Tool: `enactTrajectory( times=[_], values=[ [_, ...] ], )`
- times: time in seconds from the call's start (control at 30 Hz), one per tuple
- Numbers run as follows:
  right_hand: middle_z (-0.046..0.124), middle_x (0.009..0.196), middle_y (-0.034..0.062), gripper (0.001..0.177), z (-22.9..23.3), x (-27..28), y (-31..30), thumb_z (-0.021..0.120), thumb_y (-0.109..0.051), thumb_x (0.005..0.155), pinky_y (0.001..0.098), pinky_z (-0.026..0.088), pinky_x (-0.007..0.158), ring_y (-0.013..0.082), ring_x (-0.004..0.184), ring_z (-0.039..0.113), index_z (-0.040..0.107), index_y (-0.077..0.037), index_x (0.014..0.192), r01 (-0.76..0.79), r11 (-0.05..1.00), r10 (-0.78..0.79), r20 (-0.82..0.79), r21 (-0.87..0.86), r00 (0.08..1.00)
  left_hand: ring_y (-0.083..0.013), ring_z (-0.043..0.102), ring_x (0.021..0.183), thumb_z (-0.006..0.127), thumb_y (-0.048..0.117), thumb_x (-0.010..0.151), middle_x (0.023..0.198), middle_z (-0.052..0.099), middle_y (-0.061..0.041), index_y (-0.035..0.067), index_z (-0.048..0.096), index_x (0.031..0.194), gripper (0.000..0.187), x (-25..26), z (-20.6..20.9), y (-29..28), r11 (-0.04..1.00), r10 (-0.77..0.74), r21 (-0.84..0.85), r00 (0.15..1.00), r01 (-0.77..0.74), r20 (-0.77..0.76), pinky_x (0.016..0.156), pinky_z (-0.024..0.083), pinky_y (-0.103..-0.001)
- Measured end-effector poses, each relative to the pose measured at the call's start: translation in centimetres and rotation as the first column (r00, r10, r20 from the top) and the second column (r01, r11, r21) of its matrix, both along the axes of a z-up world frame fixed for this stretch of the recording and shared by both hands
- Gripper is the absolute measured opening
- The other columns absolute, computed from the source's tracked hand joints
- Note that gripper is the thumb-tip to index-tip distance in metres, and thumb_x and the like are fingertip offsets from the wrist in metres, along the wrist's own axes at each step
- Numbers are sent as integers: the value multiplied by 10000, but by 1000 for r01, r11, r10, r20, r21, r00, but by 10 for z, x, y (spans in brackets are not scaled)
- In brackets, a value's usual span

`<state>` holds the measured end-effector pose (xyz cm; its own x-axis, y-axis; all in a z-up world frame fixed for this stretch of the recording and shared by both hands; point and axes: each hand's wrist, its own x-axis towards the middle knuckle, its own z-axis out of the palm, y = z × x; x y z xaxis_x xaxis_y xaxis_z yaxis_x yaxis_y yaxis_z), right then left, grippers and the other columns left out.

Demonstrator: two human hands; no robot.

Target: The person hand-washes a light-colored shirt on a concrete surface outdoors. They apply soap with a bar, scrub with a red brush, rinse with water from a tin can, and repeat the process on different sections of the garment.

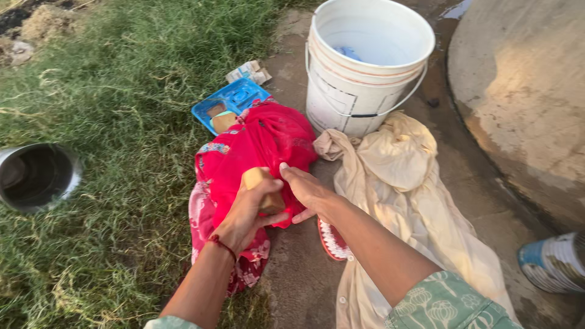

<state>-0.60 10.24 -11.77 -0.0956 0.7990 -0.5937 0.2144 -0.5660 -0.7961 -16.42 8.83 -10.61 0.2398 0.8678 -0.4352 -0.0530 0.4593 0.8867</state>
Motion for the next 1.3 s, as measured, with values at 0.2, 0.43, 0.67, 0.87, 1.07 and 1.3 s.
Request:
enactTrajectory(
  times=[0.2, 0.43, 0.67, 0.87, 1.07, 1.3],
  values=[
    [604, 1339, 170, 815, 4, 74, -27, 343, -772, 907, 615, 592, 833, 377, 1150, 630, 556, -108, 1329, 51, 990, -117, -562, -131, 819, -378, 630, 1084, 847, 323, 675, 1177, 584, -201, 206, 527, 1320, 729, 89, 47, -17, 854, 8, 343, 648, 392, -761, 931, 551, -462],
    [595, 1346, 282, 784, 2, 183, -90, 370, -724, 932, 608, 550, 958, 448, 1183, 635, 453, -129, 1436, 370, 836, -523, -380, -406, 763, -387, 665, 1099, 792, 240, 557, 1159, 650, -186, 220, 479, 1294, 800, 211, -1, -49, 870, -414, 99, 825, 483, -385, 863, 561, -451],
    [430, 1532, 215, 750, -45, 245, -145, 355, -640, 961, 593, 496, 1089, 389, 1323, 555, 349, -190, 1562, 323, 880, -413, -226, -347, 882, -398, 381, 1315, 892, 251, 671, 1371, 405, -186, 250, 491, 1351, 790, 262, -88, -85, 731, -459, 80, 575, 678, -678, 1091, 417, -446],
    [402, 1576, 246, 778, -98, 261, -166, 383, -617, 997, 523, 492, 1081, 412, 1356, 525, 317, -124, 1595, 344, 852, -433, -161, -396, 887, -455, 329, 1347, 882, 124, 662, 1439, 379, -202, 290, 511, 1396, 840, 255, -124, -98, 311, -302, 346, 438, 885, -847, 1120, 345, -550],
    [689, 1321, 150, 646, -80, 287, -183, 447, -530, 1009, 435, 600, 914, 294, 1116, 712, 517, -52, 1439, 265, 918, -216, 188, -295, 958, -435, 508, 1263, 738, -35, 659, 1367, 495, -188, 174, 421, 1481, 905, 250, -112, -69, 322, -364, 131, 250, 938, -897, 1022, 498, -454],
    [745, 894, 53, 346, -20, 326, -223, 536, -371, 978, 356, 578, 721, 163, 785, 661, 742, -98, 1030, 723, 654, -755, 143, 224, 640, -311, 657, 1146, 672, 275, 881, 1193, 690, -111, 160, 680, 1187, 327, 310, -22, -66, -3, -239, -33, -33, 999, -970, 963, 528, -446]
  ],
)
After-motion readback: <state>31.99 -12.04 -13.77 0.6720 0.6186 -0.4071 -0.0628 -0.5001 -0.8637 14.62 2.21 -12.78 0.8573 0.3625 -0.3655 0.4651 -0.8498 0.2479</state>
